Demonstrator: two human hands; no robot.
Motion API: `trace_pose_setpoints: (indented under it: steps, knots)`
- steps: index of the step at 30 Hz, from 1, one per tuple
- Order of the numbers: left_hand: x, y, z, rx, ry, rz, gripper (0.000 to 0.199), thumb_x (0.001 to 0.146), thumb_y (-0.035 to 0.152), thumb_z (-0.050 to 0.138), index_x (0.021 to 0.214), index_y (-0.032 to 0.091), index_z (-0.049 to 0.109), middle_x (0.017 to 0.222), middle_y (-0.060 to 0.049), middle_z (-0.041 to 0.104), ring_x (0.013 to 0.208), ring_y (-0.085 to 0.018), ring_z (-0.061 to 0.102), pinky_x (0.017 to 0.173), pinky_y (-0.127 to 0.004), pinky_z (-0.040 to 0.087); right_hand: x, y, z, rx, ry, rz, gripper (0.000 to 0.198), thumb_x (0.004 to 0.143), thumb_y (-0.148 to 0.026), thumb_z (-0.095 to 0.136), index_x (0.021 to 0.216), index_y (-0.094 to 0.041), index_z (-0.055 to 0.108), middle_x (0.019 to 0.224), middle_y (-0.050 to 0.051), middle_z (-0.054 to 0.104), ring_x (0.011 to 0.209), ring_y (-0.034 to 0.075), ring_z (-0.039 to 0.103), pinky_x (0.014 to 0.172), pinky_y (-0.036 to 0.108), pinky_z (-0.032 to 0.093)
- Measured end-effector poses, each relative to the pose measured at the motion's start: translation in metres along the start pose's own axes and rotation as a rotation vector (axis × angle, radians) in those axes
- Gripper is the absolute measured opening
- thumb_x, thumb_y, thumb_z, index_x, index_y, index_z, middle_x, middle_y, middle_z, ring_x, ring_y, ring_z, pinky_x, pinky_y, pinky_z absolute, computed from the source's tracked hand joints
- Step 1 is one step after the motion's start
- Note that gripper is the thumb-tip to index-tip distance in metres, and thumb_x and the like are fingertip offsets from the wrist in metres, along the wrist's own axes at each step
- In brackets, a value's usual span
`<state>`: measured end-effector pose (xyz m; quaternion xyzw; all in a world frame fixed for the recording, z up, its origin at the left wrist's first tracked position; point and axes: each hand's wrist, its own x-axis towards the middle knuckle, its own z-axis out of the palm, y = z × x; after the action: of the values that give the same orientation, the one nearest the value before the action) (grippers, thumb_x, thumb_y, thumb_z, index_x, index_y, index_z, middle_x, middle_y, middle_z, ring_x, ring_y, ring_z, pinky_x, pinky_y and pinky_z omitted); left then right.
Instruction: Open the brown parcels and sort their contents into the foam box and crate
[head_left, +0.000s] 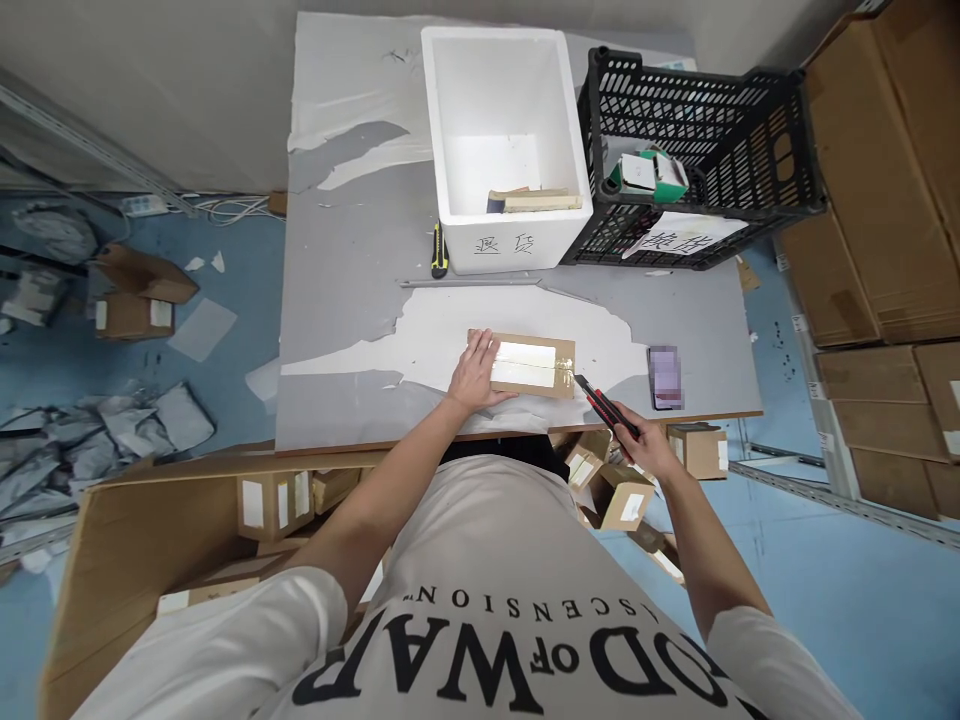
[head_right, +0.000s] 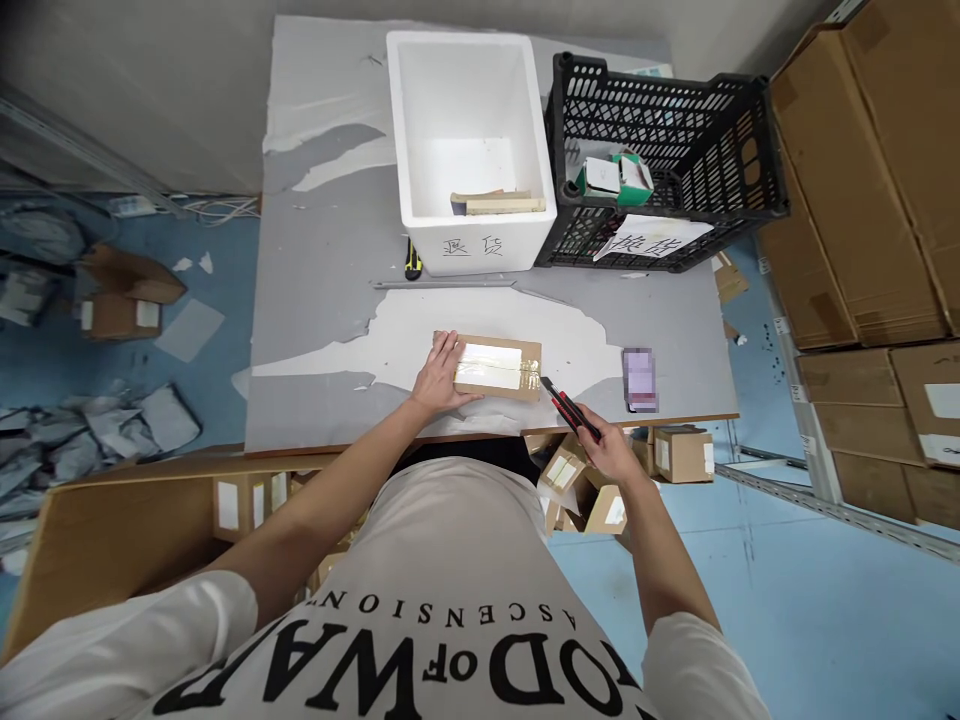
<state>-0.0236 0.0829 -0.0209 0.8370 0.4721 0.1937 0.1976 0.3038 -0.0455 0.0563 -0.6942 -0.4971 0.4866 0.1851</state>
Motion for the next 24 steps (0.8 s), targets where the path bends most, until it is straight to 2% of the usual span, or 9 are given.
trace_pose_setpoints:
  steps: [5, 11, 13, 15, 17, 19, 22, 24]
  knots:
    - [0.0, -0.001, 0.001, 0.004, 0.012, 0.006, 0.109, 0.062, 0.073, 0.065, 0.143, 0.01, 0.027, 0.15, -0.024, 0.028, 0.143, -0.039, 0.017, 0.111, -0.057, 0.027, -0.014, 0.006, 0.015, 0.04, -0.002, 0.053, 0.067, 0.079, -0.049, 0.055, 0.139, -0.021, 0.046, 0.057, -0.002, 0.055, 0.039, 0.013, 0.045, 0.037, 0.027, 0.042]
    - [0.001, -0.001, -0.001, 0.023, -0.012, 0.026, 0.11, 0.062, 0.074, 0.064, 0.143, 0.008, 0.028, 0.15, -0.025, 0.028, 0.143, -0.039, 0.017, 0.112, -0.056, 0.026, -0.021, 0.017, 0.019, 0.049, -0.005, 0.06, 0.068, 0.079, -0.053, 0.055, 0.139, -0.022, 0.047, 0.06, 0.0, 0.059, 0.039, 0.013, 0.045, 0.038, 0.029, 0.044]
    - [0.001, 0.0, -0.003, 0.03, -0.031, 0.023, 0.11, 0.061, 0.074, 0.064, 0.143, 0.009, 0.028, 0.149, -0.025, 0.029, 0.143, -0.039, 0.017, 0.11, -0.056, 0.028, -0.023, 0.024, 0.017, 0.045, 0.04, 0.052, 0.069, 0.08, -0.055, 0.053, 0.139, -0.021, 0.046, 0.064, 0.001, 0.061, 0.04, 0.014, 0.047, 0.039, 0.03, 0.045]
    - [0.002, 0.002, -0.006, 0.055, -0.064, -0.001, 0.109, 0.062, 0.075, 0.063, 0.143, 0.01, 0.029, 0.15, -0.025, 0.028, 0.143, -0.039, 0.018, 0.108, -0.057, 0.029, -0.022, 0.032, 0.011, 0.041, 0.153, 0.049, 0.071, 0.083, -0.057, 0.048, 0.143, -0.019, 0.041, 0.069, 0.004, 0.063, 0.043, 0.016, 0.05, 0.042, 0.032, 0.047]
    - [0.001, 0.006, -0.009, 0.101, -0.106, -0.038, 0.108, 0.064, 0.075, 0.061, 0.144, 0.01, 0.028, 0.151, -0.025, 0.026, 0.143, -0.039, 0.017, 0.107, -0.06, 0.026, -0.015, 0.038, 0.006, -0.028, 0.299, 0.044, 0.071, 0.086, -0.056, 0.042, 0.145, -0.018, 0.036, 0.077, 0.007, 0.065, 0.051, 0.019, 0.055, 0.051, 0.035, 0.05]
    - [0.001, 0.009, -0.013, 0.148, -0.137, -0.062, 0.107, 0.066, 0.075, 0.059, 0.145, 0.011, 0.027, 0.152, -0.025, 0.024, 0.143, -0.04, 0.015, 0.108, -0.063, 0.02, 0.001, 0.041, 0.006, -0.168, 0.388, 0.008, 0.066, 0.089, -0.053, 0.035, 0.145, -0.018, 0.035, 0.093, 0.012, 0.065, 0.071, 0.024, 0.061, 0.068, 0.04, 0.052]
    - [0.0, 0.013, -0.017, 0.186, -0.137, -0.075, 0.096, 0.074, 0.071, 0.053, 0.146, 0.013, 0.028, 0.154, -0.022, 0.023, 0.144, -0.039, 0.013, 0.109, -0.066, 0.01, 0.038, 0.042, 0.022, -0.339, 0.385, -0.025, 0.059, 0.093, -0.042, 0.025, 0.147, -0.018, 0.033, 0.115, 0.017, 0.055, 0.1, 0.029, 0.056, 0.089, 0.045, 0.045]
    - [0.001, 0.014, -0.017, 0.195, -0.114, -0.079, 0.085, 0.08, 0.065, 0.049, 0.146, 0.016, 0.029, 0.154, -0.021, 0.023, 0.144, -0.038, 0.013, 0.109, -0.068, 0.005, 0.066, 0.044, 0.039, -0.393, 0.398, 0.035, 0.058, 0.093, -0.037, 0.024, 0.148, -0.02, 0.029, 0.115, 0.016, 0.049, 0.103, 0.029, 0.052, 0.091, 0.046, 0.043]
